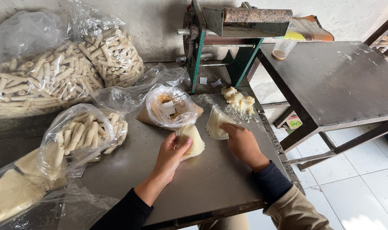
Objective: The person places a small amount of filling onto thin triangular wrappers, folds them into sealed packets, and stacks them on the table. The person handles wrappers and filling by hand, repeatedly repeating the same folding sequence.
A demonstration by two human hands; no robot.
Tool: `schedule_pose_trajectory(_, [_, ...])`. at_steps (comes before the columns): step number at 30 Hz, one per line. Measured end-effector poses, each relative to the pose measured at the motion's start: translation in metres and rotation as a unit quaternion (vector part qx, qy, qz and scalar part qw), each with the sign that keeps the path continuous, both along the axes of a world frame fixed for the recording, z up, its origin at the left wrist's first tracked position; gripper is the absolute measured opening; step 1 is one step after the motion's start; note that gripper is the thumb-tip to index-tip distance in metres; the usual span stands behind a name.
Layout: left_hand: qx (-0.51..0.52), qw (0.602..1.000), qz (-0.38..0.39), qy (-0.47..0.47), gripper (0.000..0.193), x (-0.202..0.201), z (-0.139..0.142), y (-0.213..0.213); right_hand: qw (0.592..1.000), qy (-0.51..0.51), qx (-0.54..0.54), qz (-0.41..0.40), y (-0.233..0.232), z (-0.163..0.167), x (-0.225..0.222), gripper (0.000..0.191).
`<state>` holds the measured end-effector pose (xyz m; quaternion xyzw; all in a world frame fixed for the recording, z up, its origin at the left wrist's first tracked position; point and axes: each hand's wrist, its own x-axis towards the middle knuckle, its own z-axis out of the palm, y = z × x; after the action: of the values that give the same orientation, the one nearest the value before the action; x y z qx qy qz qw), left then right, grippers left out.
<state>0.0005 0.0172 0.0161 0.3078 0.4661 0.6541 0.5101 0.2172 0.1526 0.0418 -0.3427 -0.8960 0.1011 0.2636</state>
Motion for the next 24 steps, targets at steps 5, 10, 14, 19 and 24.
schedule_pose_trajectory(5, [0.007,1.0,-0.007,-0.002,0.029,0.001,0.001,-0.001,0.999,-0.018,0.033,0.004,-0.014,0.009,-0.002,0.038])
schedule_pose_trajectory(10, [0.01,1.0,-0.005,-0.002,0.03,0.002,0.004,-0.002,0.997,-0.036,0.056,0.025,-0.023,0.015,-0.005,0.031])
schedule_pose_trajectory(14, [0.014,0.999,-0.041,-0.025,0.03,0.0,0.007,-0.005,0.996,-0.065,0.048,0.046,-0.029,0.026,-0.006,0.026])
schedule_pose_trajectory(19, [0.044,0.992,-0.115,0.034,0.042,0.004,0.003,-0.003,0.98,0.098,-0.059,0.163,-0.039,0.037,-0.014,0.05])
schedule_pose_trajectory(24, [0.07,0.985,-0.136,0.085,0.028,0.006,-0.004,-0.001,0.959,0.117,-0.083,0.245,-0.046,0.025,-0.021,0.048])
